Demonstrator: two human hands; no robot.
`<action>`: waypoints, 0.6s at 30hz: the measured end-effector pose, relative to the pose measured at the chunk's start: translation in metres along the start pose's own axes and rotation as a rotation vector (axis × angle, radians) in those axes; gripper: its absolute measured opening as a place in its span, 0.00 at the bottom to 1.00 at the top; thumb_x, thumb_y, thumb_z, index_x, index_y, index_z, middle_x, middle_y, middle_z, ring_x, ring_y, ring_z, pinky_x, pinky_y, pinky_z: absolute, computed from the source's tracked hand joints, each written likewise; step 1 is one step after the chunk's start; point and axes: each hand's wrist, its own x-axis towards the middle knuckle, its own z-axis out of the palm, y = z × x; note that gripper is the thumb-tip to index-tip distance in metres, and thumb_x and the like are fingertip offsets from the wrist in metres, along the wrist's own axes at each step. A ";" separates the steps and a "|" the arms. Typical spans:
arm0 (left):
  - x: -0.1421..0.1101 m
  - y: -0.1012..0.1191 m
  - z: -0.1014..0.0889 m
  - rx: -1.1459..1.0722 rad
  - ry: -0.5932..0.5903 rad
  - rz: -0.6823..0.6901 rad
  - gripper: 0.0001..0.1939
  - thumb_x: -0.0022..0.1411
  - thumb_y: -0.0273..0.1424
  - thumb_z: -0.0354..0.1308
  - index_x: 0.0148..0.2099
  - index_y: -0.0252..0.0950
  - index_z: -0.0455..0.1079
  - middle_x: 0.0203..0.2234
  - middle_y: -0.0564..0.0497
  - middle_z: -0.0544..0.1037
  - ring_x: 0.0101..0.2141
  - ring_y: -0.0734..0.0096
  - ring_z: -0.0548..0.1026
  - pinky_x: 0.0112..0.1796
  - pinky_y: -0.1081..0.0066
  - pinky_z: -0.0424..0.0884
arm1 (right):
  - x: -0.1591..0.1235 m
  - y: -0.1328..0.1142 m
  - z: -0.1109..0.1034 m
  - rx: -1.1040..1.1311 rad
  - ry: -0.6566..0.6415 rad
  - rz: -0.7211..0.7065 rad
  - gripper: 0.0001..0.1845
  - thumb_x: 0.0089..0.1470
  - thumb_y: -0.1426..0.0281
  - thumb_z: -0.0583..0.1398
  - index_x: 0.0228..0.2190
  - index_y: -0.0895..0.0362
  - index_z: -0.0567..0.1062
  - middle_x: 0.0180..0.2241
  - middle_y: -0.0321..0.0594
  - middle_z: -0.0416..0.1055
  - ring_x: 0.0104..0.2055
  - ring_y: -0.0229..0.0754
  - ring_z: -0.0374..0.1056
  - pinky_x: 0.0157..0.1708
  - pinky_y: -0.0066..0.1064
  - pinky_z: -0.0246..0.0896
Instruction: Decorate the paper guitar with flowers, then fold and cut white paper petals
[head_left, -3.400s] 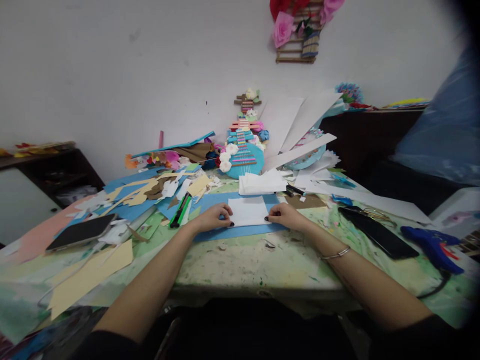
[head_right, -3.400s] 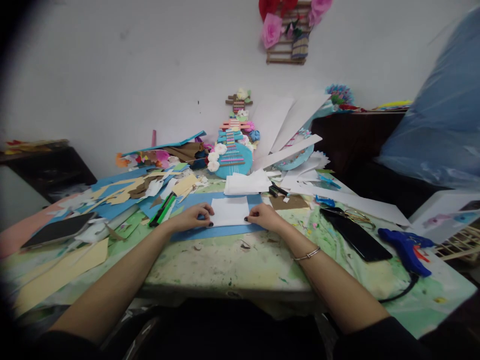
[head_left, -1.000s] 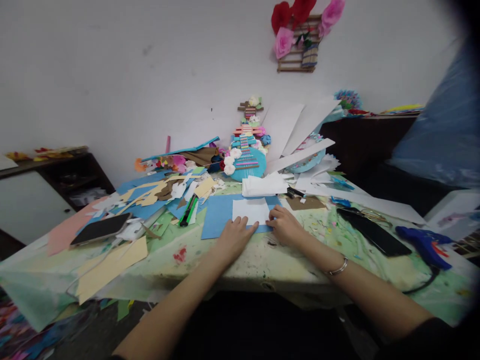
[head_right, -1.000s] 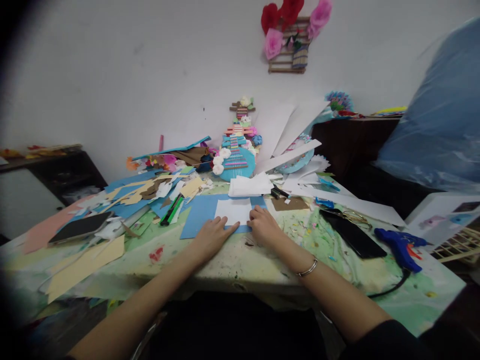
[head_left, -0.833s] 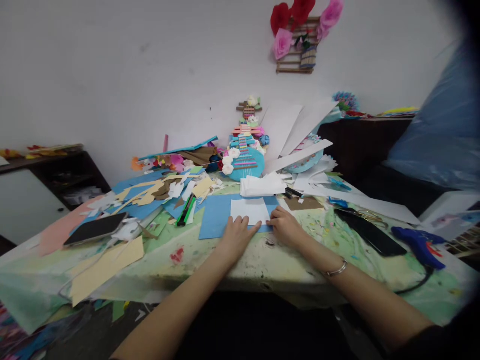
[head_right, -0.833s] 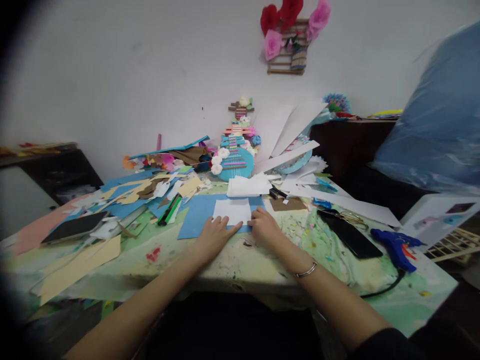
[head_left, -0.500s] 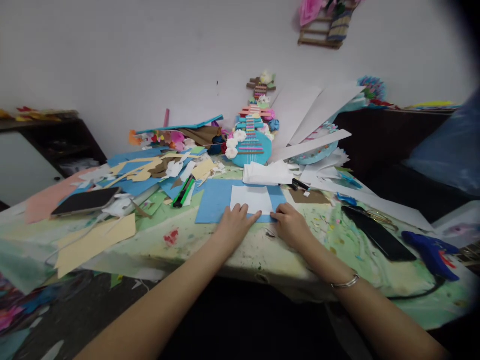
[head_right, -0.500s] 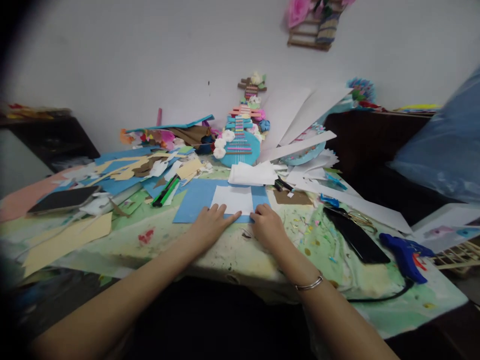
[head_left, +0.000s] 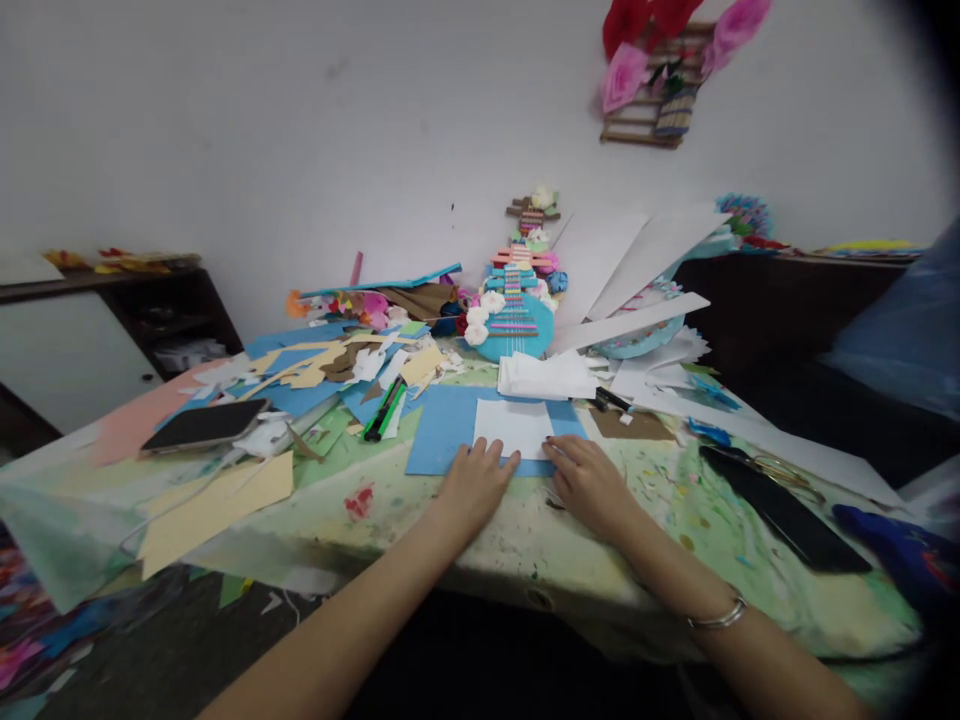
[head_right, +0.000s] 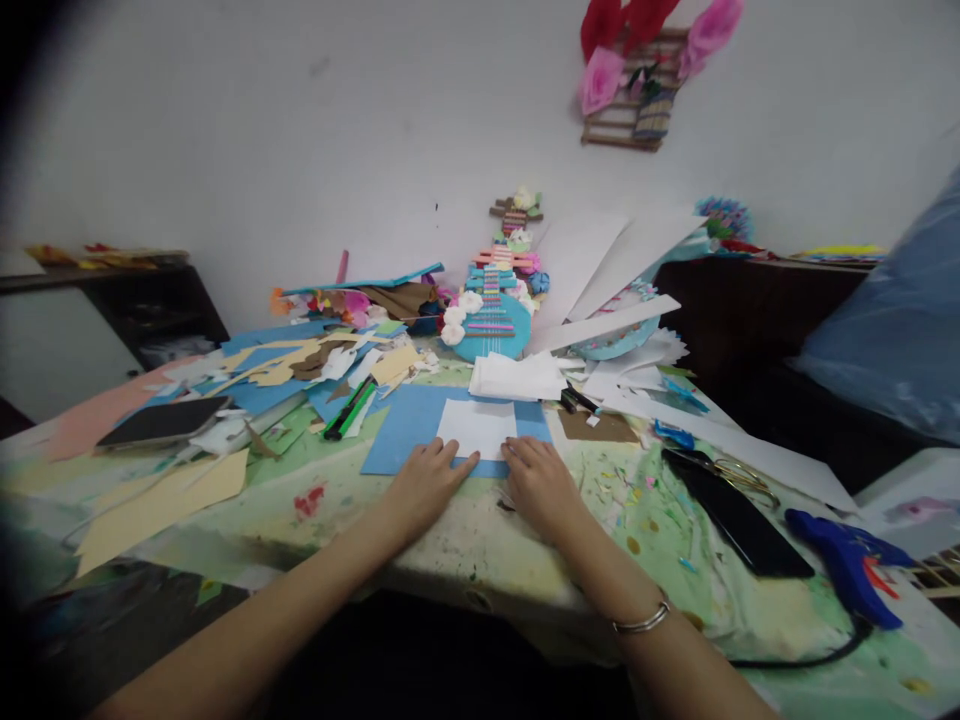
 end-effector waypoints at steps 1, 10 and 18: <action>0.000 -0.001 0.000 -0.004 -0.001 -0.005 0.20 0.65 0.26 0.44 0.58 0.42 0.60 0.45 0.43 0.70 0.44 0.57 0.67 0.38 0.61 0.63 | 0.001 -0.001 0.001 0.034 -0.015 -0.043 0.18 0.55 0.76 0.53 0.47 0.63 0.73 0.48 0.47 0.71 0.52 0.49 0.62 0.50 0.40 0.56; -0.003 -0.009 -0.006 -0.061 -0.040 -0.044 0.17 0.63 0.23 0.45 0.51 0.35 0.67 0.42 0.44 0.73 0.44 0.58 0.68 0.42 0.59 0.63 | 0.006 -0.005 -0.004 0.105 -0.111 0.091 0.14 0.53 0.75 0.54 0.40 0.58 0.76 0.44 0.43 0.74 0.52 0.46 0.64 0.56 0.42 0.49; -0.002 -0.014 -0.007 -0.075 -0.068 -0.092 0.15 0.58 0.18 0.45 0.40 0.32 0.71 0.38 0.42 0.73 0.42 0.59 0.69 0.42 0.61 0.64 | 0.010 -0.008 -0.006 0.093 -0.150 0.099 0.12 0.52 0.76 0.53 0.34 0.57 0.76 0.39 0.42 0.75 0.48 0.43 0.66 0.56 0.40 0.46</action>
